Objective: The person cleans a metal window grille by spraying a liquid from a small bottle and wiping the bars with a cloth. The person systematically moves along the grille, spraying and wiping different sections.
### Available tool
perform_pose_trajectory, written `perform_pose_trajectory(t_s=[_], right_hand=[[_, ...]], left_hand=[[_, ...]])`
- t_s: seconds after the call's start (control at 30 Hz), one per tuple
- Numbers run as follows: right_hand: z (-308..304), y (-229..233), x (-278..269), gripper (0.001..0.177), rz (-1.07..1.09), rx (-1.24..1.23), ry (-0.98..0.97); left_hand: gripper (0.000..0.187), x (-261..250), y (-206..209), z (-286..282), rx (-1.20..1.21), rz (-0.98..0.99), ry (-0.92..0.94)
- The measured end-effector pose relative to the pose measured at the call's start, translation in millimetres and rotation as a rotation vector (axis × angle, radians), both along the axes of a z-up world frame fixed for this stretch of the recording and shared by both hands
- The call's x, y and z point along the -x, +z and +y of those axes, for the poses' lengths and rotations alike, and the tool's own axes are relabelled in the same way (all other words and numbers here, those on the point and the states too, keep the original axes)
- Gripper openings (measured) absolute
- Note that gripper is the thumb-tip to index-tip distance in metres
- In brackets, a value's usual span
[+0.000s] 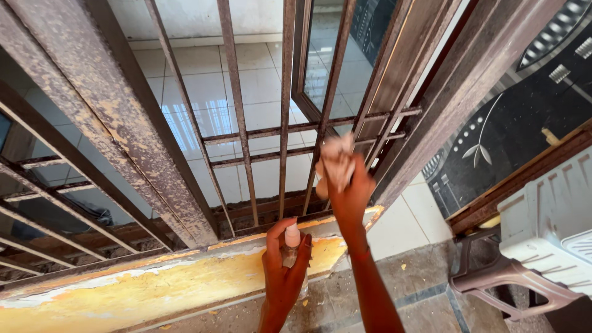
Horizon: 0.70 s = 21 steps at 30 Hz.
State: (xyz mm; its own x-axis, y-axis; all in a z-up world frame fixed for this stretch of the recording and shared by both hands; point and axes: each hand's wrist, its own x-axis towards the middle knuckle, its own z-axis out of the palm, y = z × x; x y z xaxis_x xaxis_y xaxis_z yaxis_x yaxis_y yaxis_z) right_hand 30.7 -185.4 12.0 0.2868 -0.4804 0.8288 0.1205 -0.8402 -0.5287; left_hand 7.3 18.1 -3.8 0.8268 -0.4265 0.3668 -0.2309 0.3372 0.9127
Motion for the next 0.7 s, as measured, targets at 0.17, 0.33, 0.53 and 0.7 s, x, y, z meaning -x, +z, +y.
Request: perform_pose_trajectory(t_s=[0.17, 0.33, 0.53, 0.7], right_hand=[[11, 45, -42, 0.036, -0.147, 0.066, 0.082], [27, -68, -42, 0.031, -0.079, -0.061, 0.068], [50, -172, -12, 0.027, 0.191, -0.405, 0.142], [73, -64, -12, 0.045, 0.044, -0.218, 0.138]], left_hand=[[0.042, 6, 5, 3, 0.001, 0.025, 0.003], [0.042, 5, 10, 14, 0.0, 0.055, 0.036], [0.042, 3, 9, 25, 0.017, 0.096, 0.093], [0.044, 2, 1, 26, 0.167, 0.064, 0.122]])
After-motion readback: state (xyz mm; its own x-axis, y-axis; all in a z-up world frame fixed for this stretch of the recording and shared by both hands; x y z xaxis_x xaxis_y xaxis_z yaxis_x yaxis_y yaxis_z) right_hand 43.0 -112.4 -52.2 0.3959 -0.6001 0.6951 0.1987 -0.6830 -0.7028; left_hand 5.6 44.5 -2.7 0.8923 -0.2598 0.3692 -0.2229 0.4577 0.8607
